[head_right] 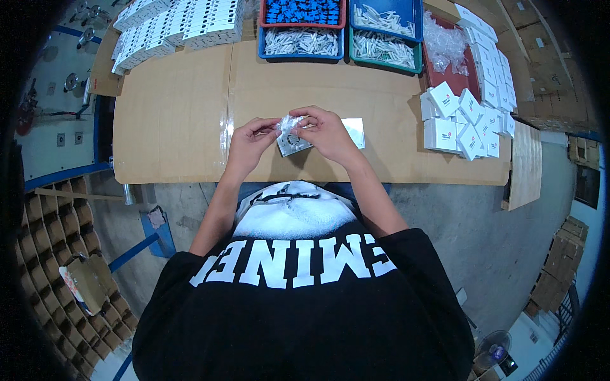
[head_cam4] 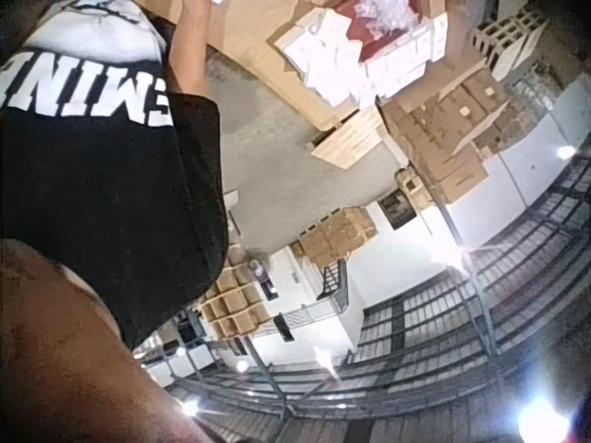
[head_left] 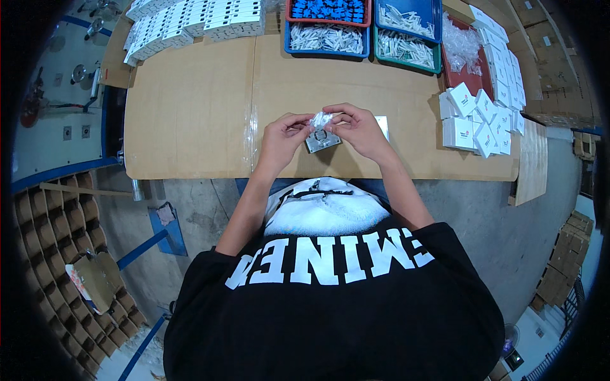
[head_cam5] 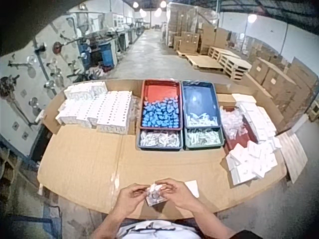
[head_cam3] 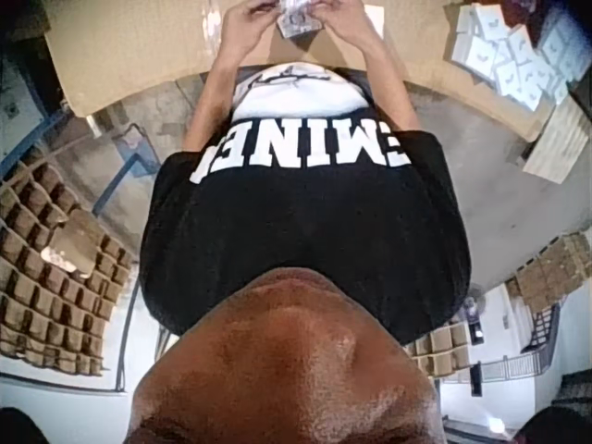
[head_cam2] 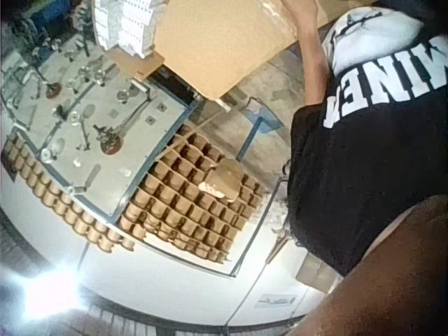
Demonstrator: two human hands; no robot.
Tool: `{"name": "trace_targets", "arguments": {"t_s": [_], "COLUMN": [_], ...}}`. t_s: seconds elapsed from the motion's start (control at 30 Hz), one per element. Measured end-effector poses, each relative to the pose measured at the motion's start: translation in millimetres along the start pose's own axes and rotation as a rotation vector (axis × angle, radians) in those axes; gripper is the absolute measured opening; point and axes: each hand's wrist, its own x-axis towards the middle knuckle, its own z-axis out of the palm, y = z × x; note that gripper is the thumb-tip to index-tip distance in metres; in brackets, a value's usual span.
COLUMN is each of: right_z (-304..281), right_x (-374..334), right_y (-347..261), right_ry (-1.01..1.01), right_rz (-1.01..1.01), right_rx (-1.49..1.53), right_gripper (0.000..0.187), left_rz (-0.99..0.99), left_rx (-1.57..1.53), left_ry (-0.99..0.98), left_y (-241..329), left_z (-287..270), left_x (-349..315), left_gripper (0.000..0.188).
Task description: The person assembles small electronic components by hand, placing blue switches and white connectors into plastic bags, then packaging the bagged components into white boxes.
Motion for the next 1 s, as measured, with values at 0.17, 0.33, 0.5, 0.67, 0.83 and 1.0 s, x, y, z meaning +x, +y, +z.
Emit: {"name": "trace_targets", "arguments": {"t_s": [0.17,0.33,0.5,0.67,0.83,1.0], "right_z": [4,-1,6,6,6,2], "right_x": [4,4,0,1,0,1], "right_y": [10,39,56,68,67,73], "right_ry": [0.098,0.095,0.166,0.194,0.204,0.25], "right_rz": [-0.152,-0.183,-0.15,-0.218,-0.158,-0.223], "right_rx": [-0.437,-0.68,-0.619,-0.758,-0.849,-0.915], "right_gripper": [0.021,0.017,0.017,0.016,0.012,0.012], "left_rz": [0.041,0.21,0.298,0.265,0.429,0.45], "left_rx": [0.319,0.615,0.791,0.801,0.972,0.975], "left_ry": [-0.013,0.013,0.075,0.095,0.118,0.131], "left_y": [-8,-34,-49,-52,-57,-54], "left_z": [-2,4,6,9,10,16], "left_x": [0,-6,-8,-9,-10,-12], "left_gripper": [0.03,0.027,0.026,0.022,0.019,0.018]}}
